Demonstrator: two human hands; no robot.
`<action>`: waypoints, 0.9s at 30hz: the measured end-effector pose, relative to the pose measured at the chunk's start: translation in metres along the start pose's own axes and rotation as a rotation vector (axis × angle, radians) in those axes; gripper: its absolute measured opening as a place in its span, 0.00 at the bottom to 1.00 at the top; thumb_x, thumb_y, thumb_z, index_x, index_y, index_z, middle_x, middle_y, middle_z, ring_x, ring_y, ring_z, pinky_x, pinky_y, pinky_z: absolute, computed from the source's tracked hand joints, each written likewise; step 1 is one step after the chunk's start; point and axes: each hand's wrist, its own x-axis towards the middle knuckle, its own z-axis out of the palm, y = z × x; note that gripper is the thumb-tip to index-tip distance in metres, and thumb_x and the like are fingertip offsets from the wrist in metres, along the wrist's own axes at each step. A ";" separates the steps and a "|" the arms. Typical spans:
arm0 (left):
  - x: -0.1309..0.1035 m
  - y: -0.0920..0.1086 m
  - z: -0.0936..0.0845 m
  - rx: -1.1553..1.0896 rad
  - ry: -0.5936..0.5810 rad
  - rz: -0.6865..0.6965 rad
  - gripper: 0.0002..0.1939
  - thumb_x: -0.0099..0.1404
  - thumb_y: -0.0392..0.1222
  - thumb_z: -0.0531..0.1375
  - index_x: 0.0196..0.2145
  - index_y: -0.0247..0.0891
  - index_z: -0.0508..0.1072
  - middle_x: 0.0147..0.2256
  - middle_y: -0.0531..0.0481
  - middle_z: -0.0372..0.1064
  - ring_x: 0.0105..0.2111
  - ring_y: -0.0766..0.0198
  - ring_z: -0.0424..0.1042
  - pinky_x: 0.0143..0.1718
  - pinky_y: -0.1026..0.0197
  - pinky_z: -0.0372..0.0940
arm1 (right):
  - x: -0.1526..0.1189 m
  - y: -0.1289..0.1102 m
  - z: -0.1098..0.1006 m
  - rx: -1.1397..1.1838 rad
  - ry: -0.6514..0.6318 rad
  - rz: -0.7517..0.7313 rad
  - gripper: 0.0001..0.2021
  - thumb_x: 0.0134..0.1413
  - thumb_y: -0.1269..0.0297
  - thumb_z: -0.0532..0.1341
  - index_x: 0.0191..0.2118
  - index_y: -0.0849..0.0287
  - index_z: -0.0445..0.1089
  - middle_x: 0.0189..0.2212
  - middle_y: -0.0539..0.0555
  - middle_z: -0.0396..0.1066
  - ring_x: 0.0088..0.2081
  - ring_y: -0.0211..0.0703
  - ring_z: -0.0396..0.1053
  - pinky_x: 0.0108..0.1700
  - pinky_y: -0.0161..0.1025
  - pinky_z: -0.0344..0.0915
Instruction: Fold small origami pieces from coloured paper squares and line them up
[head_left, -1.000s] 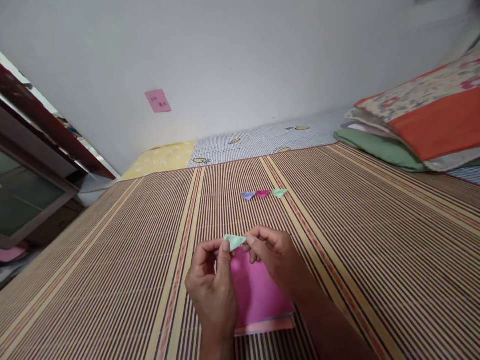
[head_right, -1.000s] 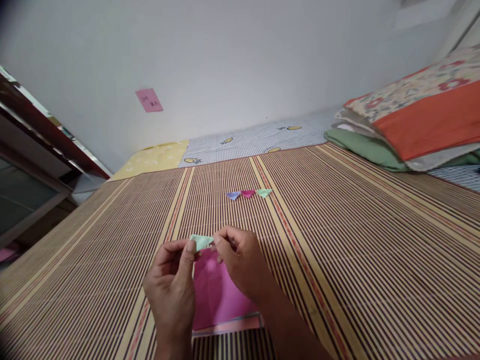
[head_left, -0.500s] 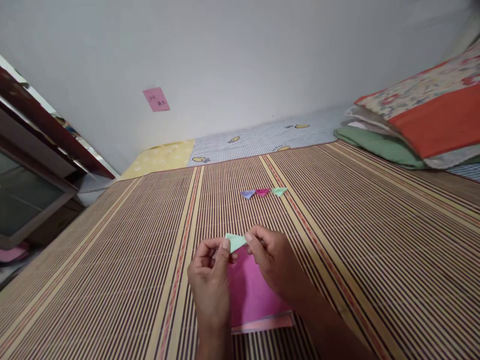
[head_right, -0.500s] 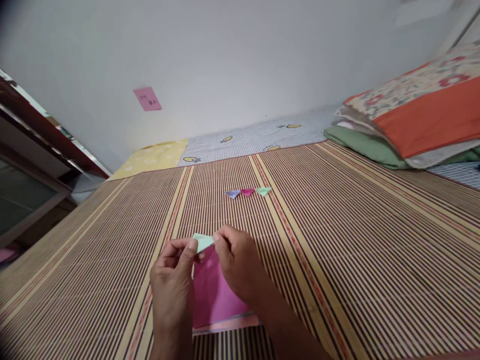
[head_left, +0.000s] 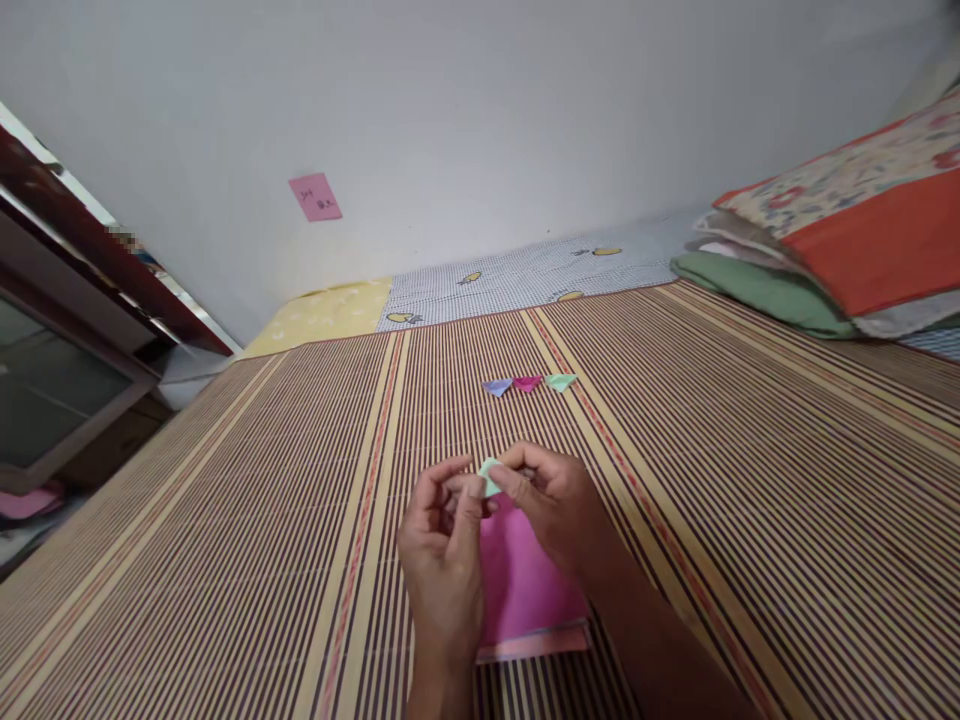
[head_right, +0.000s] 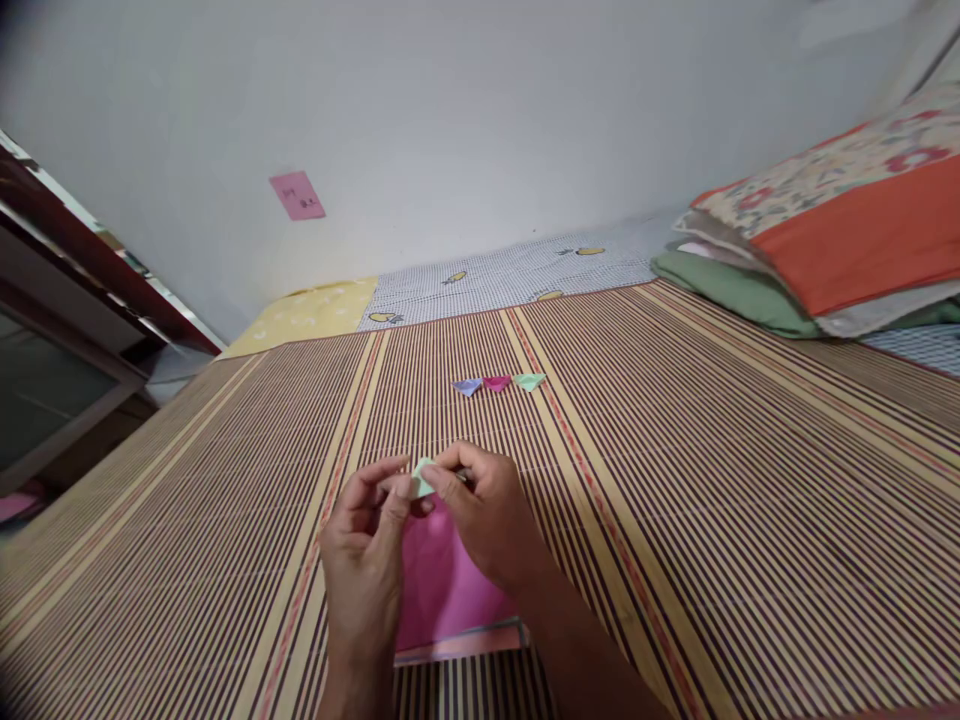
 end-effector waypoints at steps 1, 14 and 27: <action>-0.001 0.001 0.002 -0.001 -0.028 -0.011 0.11 0.65 0.47 0.66 0.40 0.38 0.75 0.31 0.51 0.74 0.30 0.64 0.74 0.33 0.63 0.70 | 0.000 0.000 0.001 0.025 0.018 0.005 0.10 0.60 0.62 0.63 0.28 0.59 0.72 0.24 0.48 0.70 0.27 0.38 0.68 0.31 0.35 0.65; -0.002 0.002 -0.004 0.055 -0.167 0.012 0.14 0.69 0.46 0.62 0.27 0.37 0.75 0.26 0.50 0.74 0.28 0.62 0.72 0.31 0.63 0.65 | -0.004 -0.008 0.005 0.172 -0.054 0.006 0.12 0.64 0.61 0.61 0.29 0.58 0.68 0.19 0.45 0.64 0.21 0.36 0.64 0.26 0.35 0.63; 0.005 0.006 -0.015 0.090 -0.328 -0.007 0.15 0.72 0.47 0.59 0.31 0.37 0.77 0.28 0.49 0.75 0.27 0.63 0.71 0.31 0.63 0.63 | -0.003 -0.014 -0.006 -0.083 -0.082 -0.093 0.08 0.62 0.67 0.61 0.30 0.57 0.71 0.21 0.45 0.68 0.25 0.37 0.67 0.31 0.36 0.62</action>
